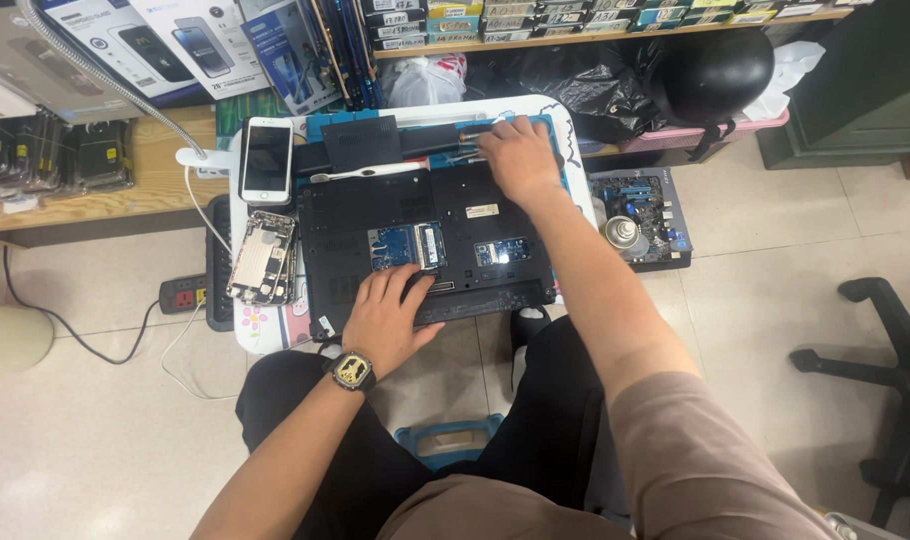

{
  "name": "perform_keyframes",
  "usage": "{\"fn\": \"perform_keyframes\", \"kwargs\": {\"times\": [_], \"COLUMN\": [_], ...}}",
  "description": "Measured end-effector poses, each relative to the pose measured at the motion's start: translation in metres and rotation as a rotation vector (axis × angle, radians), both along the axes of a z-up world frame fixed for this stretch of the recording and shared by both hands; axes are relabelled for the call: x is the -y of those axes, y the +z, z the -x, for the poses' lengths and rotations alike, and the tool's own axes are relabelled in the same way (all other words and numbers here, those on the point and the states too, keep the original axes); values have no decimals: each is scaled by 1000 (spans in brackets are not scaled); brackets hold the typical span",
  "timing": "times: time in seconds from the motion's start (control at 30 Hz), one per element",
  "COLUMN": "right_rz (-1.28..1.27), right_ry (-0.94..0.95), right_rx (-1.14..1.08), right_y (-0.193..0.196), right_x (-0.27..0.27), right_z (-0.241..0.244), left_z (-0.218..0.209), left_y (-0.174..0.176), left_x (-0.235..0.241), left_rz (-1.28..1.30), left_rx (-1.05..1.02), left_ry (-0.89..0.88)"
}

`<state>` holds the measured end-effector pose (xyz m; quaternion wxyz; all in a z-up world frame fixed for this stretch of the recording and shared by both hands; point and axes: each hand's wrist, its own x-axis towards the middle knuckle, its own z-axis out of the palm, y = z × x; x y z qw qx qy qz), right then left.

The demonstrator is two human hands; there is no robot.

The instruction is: The person works on the underside of a disassembled laptop, using a small metal tool to pry and adjust internal components. They then use a spray can to apply a substance to the motherboard area and continue manipulating parts with their hands and tools.

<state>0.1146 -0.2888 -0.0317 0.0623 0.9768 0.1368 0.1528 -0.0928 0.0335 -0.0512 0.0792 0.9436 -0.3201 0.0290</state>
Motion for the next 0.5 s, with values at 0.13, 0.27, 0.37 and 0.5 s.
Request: {"fn": "perform_keyframes", "kwargs": {"times": [0.13,0.27,0.37,0.5], "right_rz": [-251,-679,-715,-651], "right_ry": [-90,-414,-563,-597], "right_rx": [55,-81,-323,-481], "right_y": [3,-10,-9,1], "right_x": [10,54,69,64], "right_z": [9,47,80,95], "left_z": [0,-1,-1,0], "left_y": [3,1,0,2], "left_x": [0,-1,0,0], "left_rz": [-7,25,32,23], "left_rx": [-5,-12,-7,-23], "left_ry": [-6,4,5,18]}}
